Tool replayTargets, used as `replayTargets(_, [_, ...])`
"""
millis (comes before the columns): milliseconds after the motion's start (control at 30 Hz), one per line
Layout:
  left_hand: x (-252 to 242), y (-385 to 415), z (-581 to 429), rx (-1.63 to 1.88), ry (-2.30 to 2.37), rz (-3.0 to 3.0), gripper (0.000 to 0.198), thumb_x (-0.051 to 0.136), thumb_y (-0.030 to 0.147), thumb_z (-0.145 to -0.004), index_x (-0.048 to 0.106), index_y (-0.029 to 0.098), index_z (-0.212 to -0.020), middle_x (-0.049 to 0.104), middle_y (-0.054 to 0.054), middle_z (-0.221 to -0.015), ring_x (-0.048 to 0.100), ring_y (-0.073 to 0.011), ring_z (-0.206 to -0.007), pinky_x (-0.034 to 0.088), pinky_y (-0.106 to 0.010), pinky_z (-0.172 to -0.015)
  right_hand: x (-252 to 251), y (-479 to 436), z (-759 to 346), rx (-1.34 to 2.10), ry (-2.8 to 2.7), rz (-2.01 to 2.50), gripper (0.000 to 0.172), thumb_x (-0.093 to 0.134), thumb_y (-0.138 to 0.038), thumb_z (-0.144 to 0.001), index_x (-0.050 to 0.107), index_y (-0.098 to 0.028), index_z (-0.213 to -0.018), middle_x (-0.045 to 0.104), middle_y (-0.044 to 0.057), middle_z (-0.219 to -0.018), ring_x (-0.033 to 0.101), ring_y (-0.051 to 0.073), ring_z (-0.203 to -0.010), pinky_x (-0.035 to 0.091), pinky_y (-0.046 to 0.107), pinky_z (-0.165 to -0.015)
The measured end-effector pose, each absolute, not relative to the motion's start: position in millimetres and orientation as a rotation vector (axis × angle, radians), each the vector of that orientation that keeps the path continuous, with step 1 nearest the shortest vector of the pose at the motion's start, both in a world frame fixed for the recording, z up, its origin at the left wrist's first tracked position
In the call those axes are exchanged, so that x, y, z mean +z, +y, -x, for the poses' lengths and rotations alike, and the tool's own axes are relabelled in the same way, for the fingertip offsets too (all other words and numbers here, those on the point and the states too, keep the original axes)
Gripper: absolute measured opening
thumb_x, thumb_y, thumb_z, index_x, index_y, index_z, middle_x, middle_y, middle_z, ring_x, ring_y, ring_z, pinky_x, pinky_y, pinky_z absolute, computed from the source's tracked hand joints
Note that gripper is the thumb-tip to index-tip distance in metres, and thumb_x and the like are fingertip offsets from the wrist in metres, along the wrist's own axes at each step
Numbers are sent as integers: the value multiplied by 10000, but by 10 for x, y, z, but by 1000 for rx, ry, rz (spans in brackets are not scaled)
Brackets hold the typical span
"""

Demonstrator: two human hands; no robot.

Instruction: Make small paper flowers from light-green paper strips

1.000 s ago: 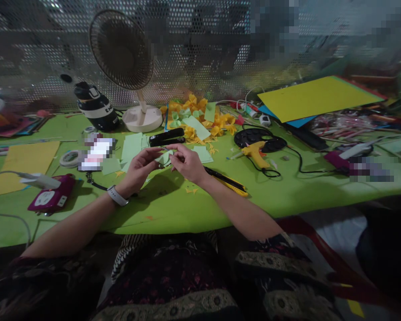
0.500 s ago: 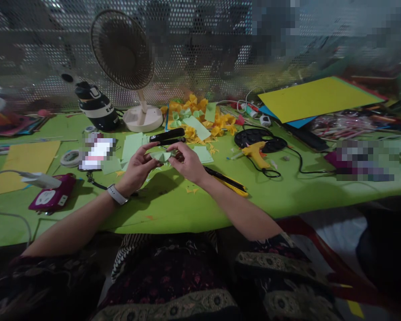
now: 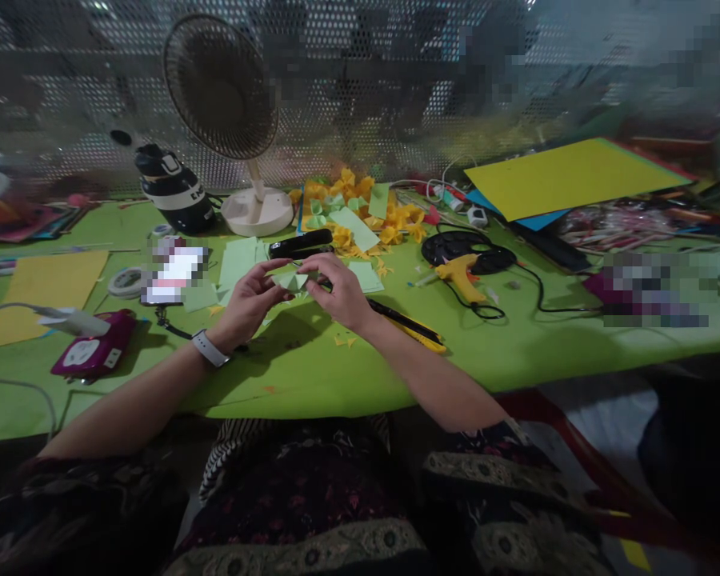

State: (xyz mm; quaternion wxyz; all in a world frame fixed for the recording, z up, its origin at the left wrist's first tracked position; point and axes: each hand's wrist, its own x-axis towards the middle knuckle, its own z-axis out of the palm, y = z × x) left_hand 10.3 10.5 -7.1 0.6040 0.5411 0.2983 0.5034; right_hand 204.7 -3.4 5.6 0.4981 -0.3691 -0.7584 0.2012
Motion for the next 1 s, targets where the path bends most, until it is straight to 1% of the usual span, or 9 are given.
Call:
replayTargets(67, [-53, 93, -106, 1171, 692, -1269, 468, 778, 194, -778, 613, 181, -1216, 696, 11, -791, 654, -96, -699, 580, -260, -767, 57, -34, -2047, 493, -1841, 888, 129, 606, -201, -898, 670, -240, -1003, 662, 76, -1147, 624, 222, -1076, 576, 389, -861])
replayTargets(167, [-27, 73, -112, 1178, 696, -1300, 525, 767, 191, -778, 573, 191, -1266, 725, -20, -886, 674, -116, -747, 580, -265, -740, 56, -37, -2039, 500, -1829, 889, 110, 608, -205, -906, 680, -241, -982, 681, 71, -1128, 635, 218, -1055, 571, 391, -866])
replayTargets(233, [-19, 66, -115, 1182, 698, -1317, 546, 767, 202, -777, 555, 190, -1280, 727, -22, -891, 679, -127, -765, 580, -267, -727, 52, -38, -2035, 494, -1819, 885, 111, 611, -208, -912, 686, -242, -985, 687, 71, -1127, 642, 217, -1050, 571, 390, -861])
replayTargets(333, [-21, 67, -115, 1181, 688, -1290, 559, 784, 204, -759, 556, 187, -1269, 724, -9, -860, 674, -120, -740, 577, -270, -739, 40, -33, -2040, 474, -1823, 865, 130, 618, -206, -914, 705, -248, -1001, 698, 74, -1142, 650, 221, -1069, 574, 397, -863])
replayTargets(433, [-31, 80, -105, 1162, 663, -1237, 584, 789, 192, -750, 552, 193, -1284, 730, -5, -865, 678, -114, -735, 570, -268, -759, 25, -20, -2054, 483, -1835, 851, 158, 622, -217, -922, 729, -272, -1023, 712, 56, -1193, 646, 228, -1138, 553, 441, -946])
replayTargets(533, [-42, 96, -89, 1149, 636, -1221, 598, 779, 164, -751, 554, 197, -1304, 727, 2, -845, 673, -104, -715, 563, -259, -757, 11, -10, -2066, 536, -1851, 837, 207, 616, -217, -930, 742, -295, -1075, 702, 35, -1276, 627, 225, -1214, 498, 486, -1046])
replayTargets(767, [-33, 88, -87, 1149, 604, -1202, 606, 770, 133, -742, 564, 199, -1309, 726, 11, -822, 664, -99, -712, 556, -248, -757, 5, -7, -2060, 462, -1869, 815, 224, 638, -210, -922, 763, -315, -1077, 700, 18, -1313, 563, 222, -1327, 388, 535, -1158])
replayTargets(833, [-30, 78, -90, 1147, 611, -1190, 603, 768, 141, -750, 559, 202, -1312, 727, 11, -828, 668, -102, -725, 559, -250, -762, 0, -12, -2045, 429, -1873, 836, 227, 644, -201, -915, 768, -319, -1063, 698, 11, -1318, 541, 231, -1354, 368, 553, -1171])
replayTargets(1000, [-41, 65, -96, 1152, 632, -1251, 591, 755, 166, -775, 555, 218, -1329, 719, 10, -824, 677, -116, -742, 564, -277, -790, -42, -27, -1998, 388, -1830, 839, 221, 642, -203, -911, 774, -317, -1048, 712, 7, -1295, 547, 232, -1346, 388, 557, -1161])
